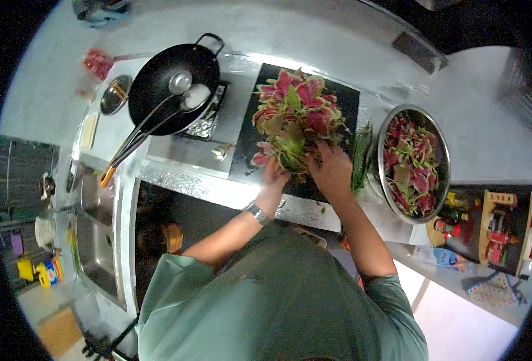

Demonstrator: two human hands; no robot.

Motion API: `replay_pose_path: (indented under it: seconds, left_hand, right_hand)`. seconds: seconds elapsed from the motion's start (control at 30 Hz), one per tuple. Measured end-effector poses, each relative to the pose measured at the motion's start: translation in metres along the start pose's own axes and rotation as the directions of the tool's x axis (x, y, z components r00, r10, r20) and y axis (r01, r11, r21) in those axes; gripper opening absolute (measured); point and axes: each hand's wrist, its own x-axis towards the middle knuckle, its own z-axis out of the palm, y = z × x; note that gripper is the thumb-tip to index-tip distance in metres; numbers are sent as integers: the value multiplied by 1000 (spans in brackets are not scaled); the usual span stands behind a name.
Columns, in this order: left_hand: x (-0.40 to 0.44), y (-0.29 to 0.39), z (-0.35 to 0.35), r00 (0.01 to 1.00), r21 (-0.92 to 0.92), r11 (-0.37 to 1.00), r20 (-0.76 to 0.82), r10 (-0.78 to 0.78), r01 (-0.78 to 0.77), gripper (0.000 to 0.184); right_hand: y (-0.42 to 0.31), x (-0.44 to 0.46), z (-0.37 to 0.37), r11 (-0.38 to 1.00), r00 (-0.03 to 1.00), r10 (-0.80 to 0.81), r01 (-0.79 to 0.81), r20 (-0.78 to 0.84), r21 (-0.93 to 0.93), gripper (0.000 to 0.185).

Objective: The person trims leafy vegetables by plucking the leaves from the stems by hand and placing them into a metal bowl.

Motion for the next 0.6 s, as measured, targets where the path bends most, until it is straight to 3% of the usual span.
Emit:
replay_pose_path:
  seconds: [0.03, 0.07, 0.1, 0.17, 0.23, 0.33, 0.37, 0.43, 0.57, 0.6]
  left_hand:
    - [-5, 6, 2, 999, 112, 994, -35, 0, 3, 65]
    - [-10, 11, 5, 991, 174, 976, 58, 124, -132, 65]
    - [-10, 9, 2, 985, 189, 968, 82, 153, -166, 67]
    - [-8, 3, -4, 979, 202, 960, 101, 178, -195, 69]
    - [-7, -4, -6, 937, 341, 874, 160, 309, -347, 67]
    - [0, -15, -8, 900, 424, 795, 187, 393, -435, 66]
    - [0, -17, -9, 900, 424, 794, 187, 393, -435, 66]
    - [-7, -5, -4, 886, 610, 652, 222, 406, -451, 65]
    - [-11, 4, -3, 873, 657, 592, 232, 429, -466, 61]
    - [-13, 8, -4, 863, 673, 565, 239, 445, -477, 60]
  right_hand:
    - [0, 0, 0, 1000, 1000, -20, 20, 11, 15, 36]
    - [3, 0, 0, 996, 993, -90, 92, -71, 18, 35]
    - [2, 0, -3, 987, 976, -154, 158, -153, 15, 35]
    - [-1, -2, -14, 980, 965, -200, 198, -167, -32, 34]
    - [-3, -7, -15, 971, 956, -235, 225, -175, -78, 33]
    - [-11, -6, -3, 939, 916, -342, 322, -210, -122, 35]
    - [-12, -2, 2, 939, 916, -342, 322, -211, -122, 35]
    - [-13, 6, 15, 966, 967, -244, 235, -80, -108, 37]
    - [-4, 18, 32, 983, 982, -178, 174, -70, -63, 39]
    - [-1, 20, 29, 993, 994, -98, 94, 57, 76, 35]
